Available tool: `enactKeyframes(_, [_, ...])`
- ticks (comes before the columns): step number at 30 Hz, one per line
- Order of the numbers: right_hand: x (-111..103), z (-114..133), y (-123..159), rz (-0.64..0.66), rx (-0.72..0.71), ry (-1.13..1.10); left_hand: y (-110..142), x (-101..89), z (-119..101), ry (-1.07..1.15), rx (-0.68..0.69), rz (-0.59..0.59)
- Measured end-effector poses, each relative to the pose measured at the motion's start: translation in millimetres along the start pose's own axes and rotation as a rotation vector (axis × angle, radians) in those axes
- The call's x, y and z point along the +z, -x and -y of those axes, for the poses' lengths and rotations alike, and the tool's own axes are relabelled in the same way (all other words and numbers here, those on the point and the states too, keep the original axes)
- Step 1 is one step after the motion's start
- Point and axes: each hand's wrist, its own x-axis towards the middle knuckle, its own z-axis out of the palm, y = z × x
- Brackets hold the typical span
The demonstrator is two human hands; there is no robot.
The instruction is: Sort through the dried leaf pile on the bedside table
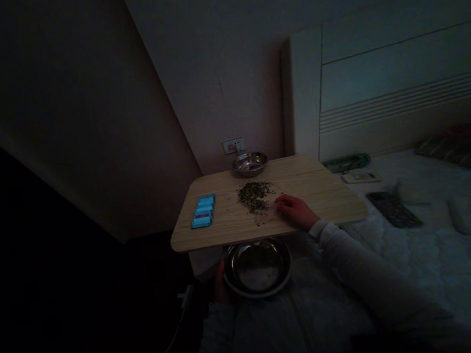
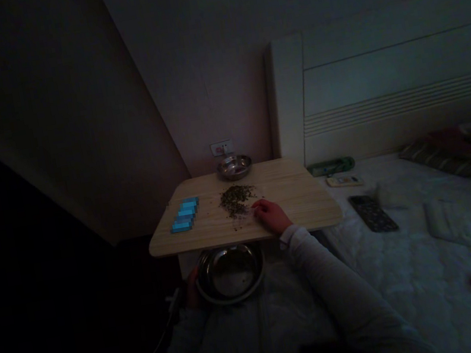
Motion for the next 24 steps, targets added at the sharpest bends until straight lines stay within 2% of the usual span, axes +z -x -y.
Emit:
enactKeyframes(7, [0, 2, 0, -0.014, 0.011, -0.02, -4, -7.1, 8, 0.04, 0.0, 0.017])
enactKeyframes(14, [0, -1, -1, -0.016, 0.002, -0.002, -15, -16.8, 13, -0.003, 0.009, 0.09])
enactKeyframes(24, [0, 0, 0, -0.007, -0.022, 0.017, -13, -13.5, 9, -0.009, -0.01, 0.092])
